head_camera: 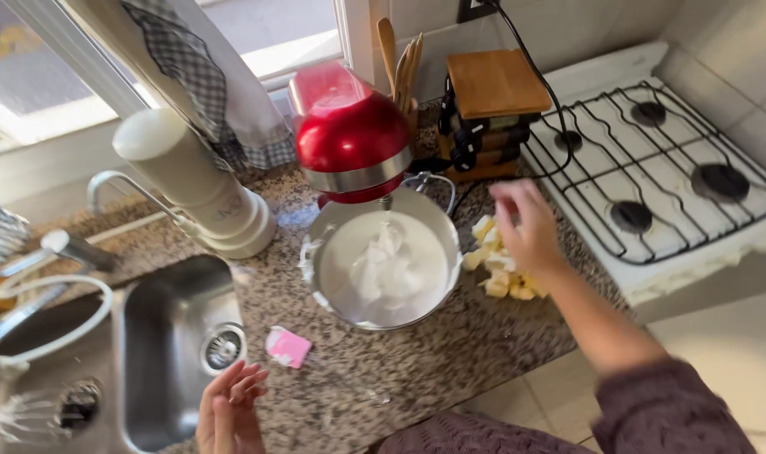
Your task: The person is adding butter to the mixer bowl and then turns it on.
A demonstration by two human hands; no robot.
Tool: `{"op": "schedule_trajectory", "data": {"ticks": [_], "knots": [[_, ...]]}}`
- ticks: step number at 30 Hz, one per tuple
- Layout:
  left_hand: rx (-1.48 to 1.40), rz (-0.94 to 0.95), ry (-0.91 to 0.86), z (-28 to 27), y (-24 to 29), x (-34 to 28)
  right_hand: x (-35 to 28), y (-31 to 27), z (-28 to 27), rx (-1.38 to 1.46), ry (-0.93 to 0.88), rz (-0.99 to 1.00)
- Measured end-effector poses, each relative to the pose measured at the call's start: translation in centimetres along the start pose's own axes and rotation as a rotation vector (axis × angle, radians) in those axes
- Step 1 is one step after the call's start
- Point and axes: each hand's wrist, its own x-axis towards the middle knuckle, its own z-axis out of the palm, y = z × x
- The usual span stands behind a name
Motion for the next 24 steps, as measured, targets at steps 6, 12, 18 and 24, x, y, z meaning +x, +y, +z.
{"op": "schedule_trajectory", "data": {"ticks": [6,12,18,24], "knots": [[0.210,-0.223,0.101,6.3,-6.8,-4.3,6.0,12.4,11.4,-0.113,-0.293,-0.028],[0.325,-0.316,0.016,11.3,-7.3,-7.5,10.0,15.3,20.2,-0.302,-0.521,-0.132],[0.405,-0.193,0.212,13.7,-3.9,-9.7,11.8,18.2,21.5,-0.236,-0.441,-0.276],[0.453,0.126,0.239,15.4,0.5,-7.8,13.3,4.5,2.1,-0.188,0.008,-0.419]]}}
